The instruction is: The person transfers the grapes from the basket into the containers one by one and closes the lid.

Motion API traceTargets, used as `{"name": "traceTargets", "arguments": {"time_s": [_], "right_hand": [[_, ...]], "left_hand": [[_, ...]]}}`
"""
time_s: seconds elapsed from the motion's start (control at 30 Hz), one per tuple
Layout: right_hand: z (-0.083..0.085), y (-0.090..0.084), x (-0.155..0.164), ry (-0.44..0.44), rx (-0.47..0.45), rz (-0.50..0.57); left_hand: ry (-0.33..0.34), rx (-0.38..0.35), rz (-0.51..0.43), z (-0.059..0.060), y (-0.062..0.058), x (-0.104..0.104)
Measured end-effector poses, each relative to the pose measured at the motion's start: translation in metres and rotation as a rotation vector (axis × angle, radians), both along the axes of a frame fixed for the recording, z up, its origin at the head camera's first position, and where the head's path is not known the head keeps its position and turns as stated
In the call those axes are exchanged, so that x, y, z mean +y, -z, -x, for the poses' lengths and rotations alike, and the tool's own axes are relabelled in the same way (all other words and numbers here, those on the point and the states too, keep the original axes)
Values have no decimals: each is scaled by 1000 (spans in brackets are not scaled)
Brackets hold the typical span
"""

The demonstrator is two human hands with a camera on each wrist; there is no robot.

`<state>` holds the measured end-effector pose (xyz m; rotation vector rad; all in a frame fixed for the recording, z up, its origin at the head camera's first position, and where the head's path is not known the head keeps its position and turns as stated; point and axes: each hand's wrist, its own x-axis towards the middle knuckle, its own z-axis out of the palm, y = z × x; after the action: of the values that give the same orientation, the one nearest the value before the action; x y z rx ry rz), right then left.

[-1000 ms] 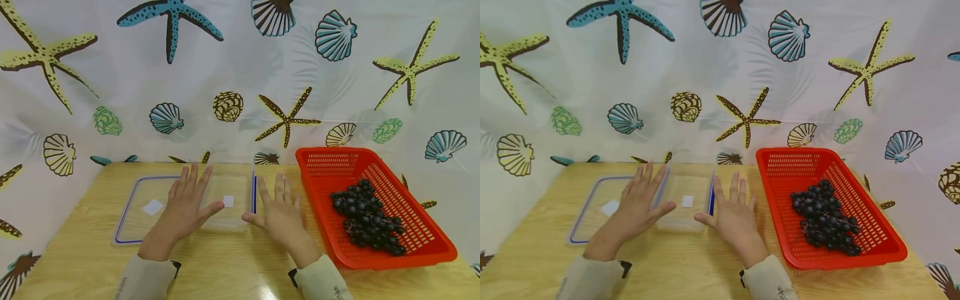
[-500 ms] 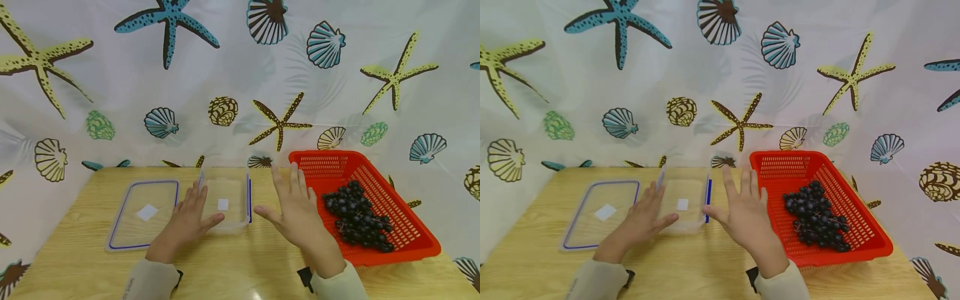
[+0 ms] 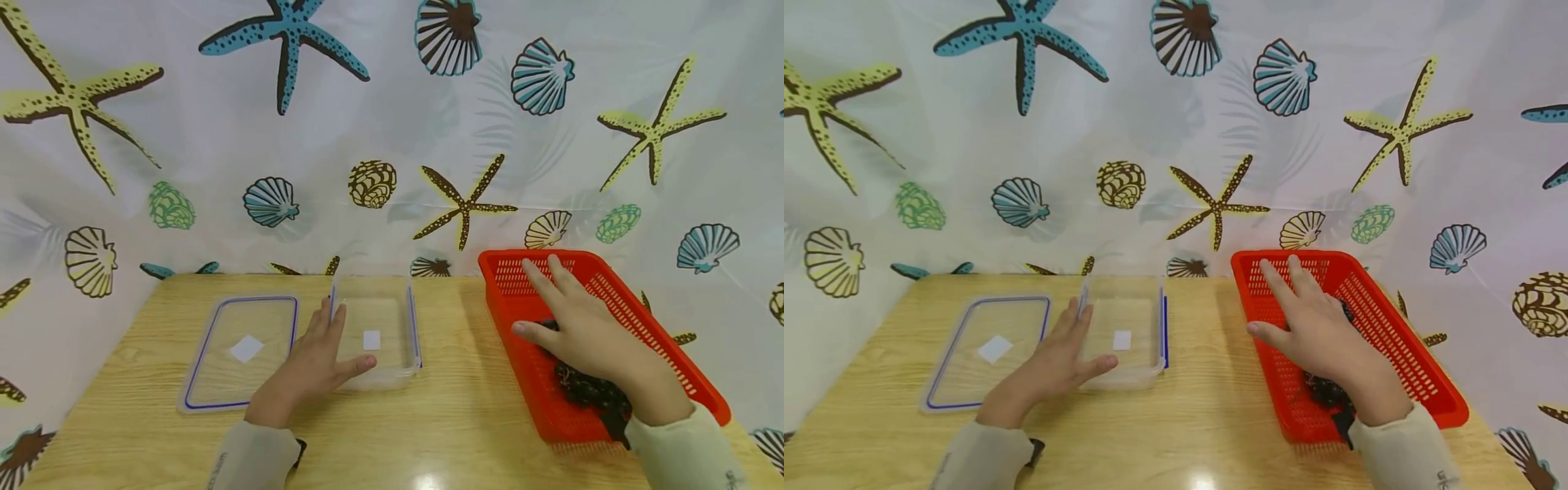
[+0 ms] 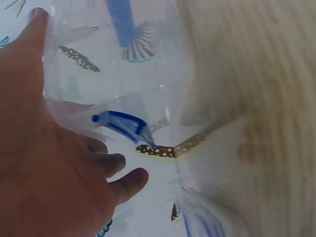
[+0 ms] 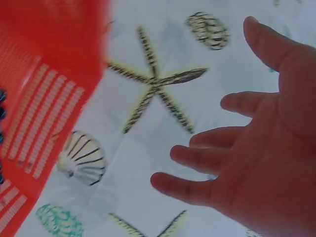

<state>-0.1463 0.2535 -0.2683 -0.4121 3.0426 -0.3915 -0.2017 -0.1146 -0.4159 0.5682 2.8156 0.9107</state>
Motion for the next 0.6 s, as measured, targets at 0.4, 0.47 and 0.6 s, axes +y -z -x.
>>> {"name": "traceTargets", "arguments": {"time_s": [0.4,0.47,0.6], "right_hand": [[65,43,47,5,-141,-102],[70,50,52,0,-166,-106],[77,64,64,-23,-223,-129]], "left_hand": [[-20,-50,-15,2,6,-3],[-24,-53,-14,2,6,-3],[-31,-58,-6,2,6,-3]]}}
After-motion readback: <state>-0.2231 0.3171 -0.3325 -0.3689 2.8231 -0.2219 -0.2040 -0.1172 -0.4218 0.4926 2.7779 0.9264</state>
